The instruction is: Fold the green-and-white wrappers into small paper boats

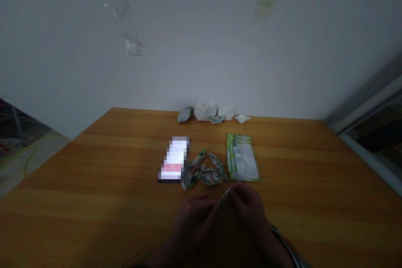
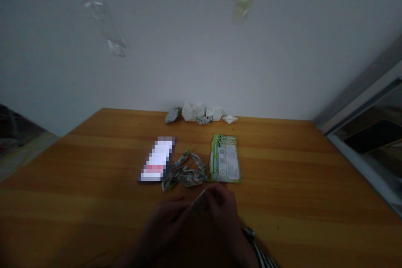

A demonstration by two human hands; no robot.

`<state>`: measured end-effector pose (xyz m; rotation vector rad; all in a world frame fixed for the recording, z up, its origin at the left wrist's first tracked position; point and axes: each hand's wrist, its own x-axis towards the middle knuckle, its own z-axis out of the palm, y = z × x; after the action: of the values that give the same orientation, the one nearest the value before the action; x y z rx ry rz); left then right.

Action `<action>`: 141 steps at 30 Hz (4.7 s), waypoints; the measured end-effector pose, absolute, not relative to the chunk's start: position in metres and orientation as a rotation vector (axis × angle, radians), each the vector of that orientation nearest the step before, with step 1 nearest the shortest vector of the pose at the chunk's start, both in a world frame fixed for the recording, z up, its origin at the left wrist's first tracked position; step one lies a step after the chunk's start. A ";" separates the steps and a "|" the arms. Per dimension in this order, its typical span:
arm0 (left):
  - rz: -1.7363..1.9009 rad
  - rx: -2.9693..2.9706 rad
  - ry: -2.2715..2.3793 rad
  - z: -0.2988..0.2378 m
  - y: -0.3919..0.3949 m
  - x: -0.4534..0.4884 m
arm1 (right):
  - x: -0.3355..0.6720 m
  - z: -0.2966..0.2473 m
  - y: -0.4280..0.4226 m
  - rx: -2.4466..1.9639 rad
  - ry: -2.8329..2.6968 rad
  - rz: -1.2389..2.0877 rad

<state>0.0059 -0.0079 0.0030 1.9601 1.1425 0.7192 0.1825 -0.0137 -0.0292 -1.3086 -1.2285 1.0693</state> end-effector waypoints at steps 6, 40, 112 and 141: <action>0.587 2.084 1.281 -0.003 -0.011 0.006 | 0.182 -0.026 -0.011 -1.156 -1.338 1.016; 0.620 1.243 0.855 0.004 -0.012 0.013 | 0.176 -0.028 -0.011 -1.091 -1.071 1.255; 0.928 1.115 1.054 -0.008 -0.008 0.016 | 0.159 -0.032 -0.024 -1.275 -1.248 0.953; 1.138 2.062 1.025 -0.020 -0.014 0.001 | 0.180 -0.031 -0.026 -1.101 -1.827 0.407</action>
<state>0.0014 -0.0137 -0.0198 2.0618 1.0255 1.1379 0.1796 -0.0256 -0.0307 -1.1012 -1.8272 0.4070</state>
